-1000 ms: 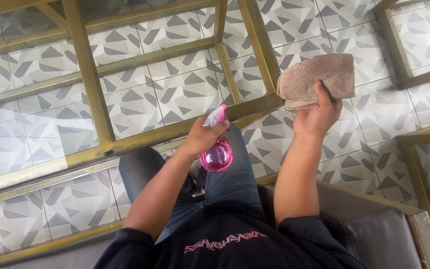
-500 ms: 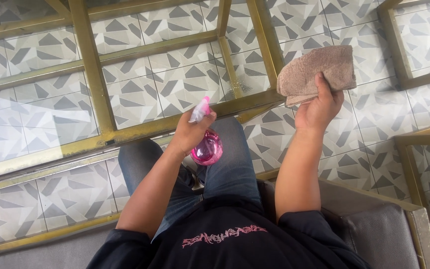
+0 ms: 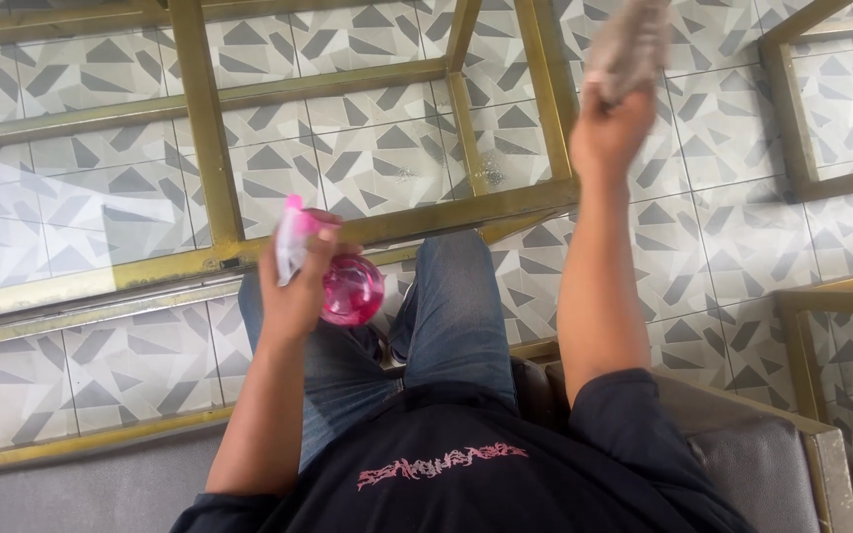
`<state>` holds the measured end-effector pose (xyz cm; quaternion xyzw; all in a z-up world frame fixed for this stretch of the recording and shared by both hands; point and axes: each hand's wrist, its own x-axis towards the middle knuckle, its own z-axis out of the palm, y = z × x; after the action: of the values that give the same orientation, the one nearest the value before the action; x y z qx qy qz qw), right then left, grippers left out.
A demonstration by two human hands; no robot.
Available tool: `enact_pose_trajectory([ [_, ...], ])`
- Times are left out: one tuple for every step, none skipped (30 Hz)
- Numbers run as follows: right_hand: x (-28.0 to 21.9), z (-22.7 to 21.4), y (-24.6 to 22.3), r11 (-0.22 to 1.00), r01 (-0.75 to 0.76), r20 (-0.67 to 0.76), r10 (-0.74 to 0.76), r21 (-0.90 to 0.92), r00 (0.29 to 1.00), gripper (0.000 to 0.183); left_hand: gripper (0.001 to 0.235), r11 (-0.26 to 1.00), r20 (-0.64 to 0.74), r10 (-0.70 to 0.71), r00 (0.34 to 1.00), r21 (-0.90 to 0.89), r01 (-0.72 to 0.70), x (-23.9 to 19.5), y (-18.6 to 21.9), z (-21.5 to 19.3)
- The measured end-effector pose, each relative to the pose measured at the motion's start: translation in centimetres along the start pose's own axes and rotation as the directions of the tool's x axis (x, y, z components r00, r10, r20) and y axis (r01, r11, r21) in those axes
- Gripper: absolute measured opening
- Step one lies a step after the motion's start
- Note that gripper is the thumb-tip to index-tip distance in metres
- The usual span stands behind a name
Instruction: The person sprays a pink cleaning solution onto a glass table and wipes it with a cloth. They move between multiple glass tables, repeating the spray and wipe process on each surface.
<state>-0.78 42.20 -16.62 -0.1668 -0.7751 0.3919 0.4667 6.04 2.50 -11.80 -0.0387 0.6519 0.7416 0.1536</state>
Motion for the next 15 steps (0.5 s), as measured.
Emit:
enact_pose_trajectory([
  [-0.2, 1.6, -0.5, 0.987, 0.044, 0.25, -0.004, -0.156, 0.968, 0.019, 0.034, 0.993, -0.071, 0.122, 0.99, 0.007, -0.122, -0.2, 0.0, -0.8],
  [-0.7, 3.1, -1.0, 0.948, 0.127, 0.486, 0.033, -0.292, 0.873, 0.026, 0.033, 0.971, -0.142, 0.237, 0.961, 0.022, -0.236, -0.5, -0.2, -1.6],
  [-2.3, 4.0, -2.1, 0.948, 0.127, 0.497, 0.036, -0.291, 0.867, 0.026, 0.033, 0.974, -0.151, 0.228, 0.962, 0.021, -0.227, -0.7, 0.1, -2.2],
  [-4.1, 5.1, -3.3, 0.903, 0.191, 0.611, 0.095, -0.385, 0.786, 0.028, 0.034, 0.928, -0.194, 0.373, 0.907, 0.084, -0.363, -0.8, 0.5, -2.8],
  [-5.7, 6.1, -4.6, 0.847, 0.269, 0.706, 0.164, -0.459, 0.689, 0.032, 0.035, 0.861, -0.227, 0.509, 0.83, 0.154, -0.486, -0.9, 0.9, -3.4],
  [-7.5, 6.2, -4.5, 0.848, 0.271, 0.709, 0.161, -0.455, 0.687, 0.032, 0.035, 0.86, -0.231, 0.51, 0.828, 0.156, -0.486, -0.7, 0.8, -4.2],
  [-9.2, 6.3, -4.4, 0.895, 0.303, 0.732, 0.038, -0.328, 0.68, 0.023, 0.032, 0.813, -0.249, 0.581, 0.775, 0.208, -0.543, -0.5, 0.8, -5.0],
  [-10.8, 6.2, -4.3, 0.921, 0.334, 0.733, -0.086, -0.2, 0.675, 0.014, 0.028, 0.759, -0.256, 0.65, 0.715, 0.258, -0.598, -0.2, 0.8, -5.7],
  [-11.7, 5.0, -5.4, 0.921, 0.335, 0.73, -0.088, -0.2, 0.678, 0.014, 0.028, 0.756, -0.254, 0.654, 0.713, 0.257, -0.602, 0.1, 0.9, -6.3],
  [-12.7, 3.6, -6.3, 0.927, 0.349, 0.767, -0.123, -0.138, 0.629, 0.037, 0.026, 0.719, -0.267, 0.694, 0.668, 0.306, -0.624, 0.5, 0.8, -6.8],
  [-13.6, 2.2, -7.2, 0.93, 0.359, 0.8, -0.159, -0.075, 0.579, 0.06, 0.025, 0.678, -0.277, 0.734, 0.621, 0.355, -0.643, 0.9, 0.7, -7.2],
  [-13.6, 1.5, -6.2, 0.93, 0.359, 0.797, -0.157, -0.079, 0.583, 0.06, 0.025, 0.677, -0.273, 0.735, 0.621, 0.352, -0.646, 1.2, 1.2, -7.2],
  [-13.6, 0.7, -5.2, 0.913, 0.393, 0.78, -0.169, -0.106, 0.602, 0.056, 0.017, 0.656, -0.276, 0.753, 0.597, 0.383, -0.65, 1.5, 1.6, -7.3],
  [-14.1, -0.2, -4.3, 0.898, 0.419, 0.769, -0.174, -0.132, 0.616, 0.055, 0.012, 0.641, -0.28, 0.765, 0.58, 0.419, -0.643, 1.3, 1.9, -7.4],
  [-13.2, -0.6, -3.7, 0.901, 0.412, 0.772, -0.166, -0.134, 0.614, 0.055, 0.012, 0.646, -0.277, 0.76, 0.588, 0.421, -0.637, 1.7, 1.6, -7.8],
])
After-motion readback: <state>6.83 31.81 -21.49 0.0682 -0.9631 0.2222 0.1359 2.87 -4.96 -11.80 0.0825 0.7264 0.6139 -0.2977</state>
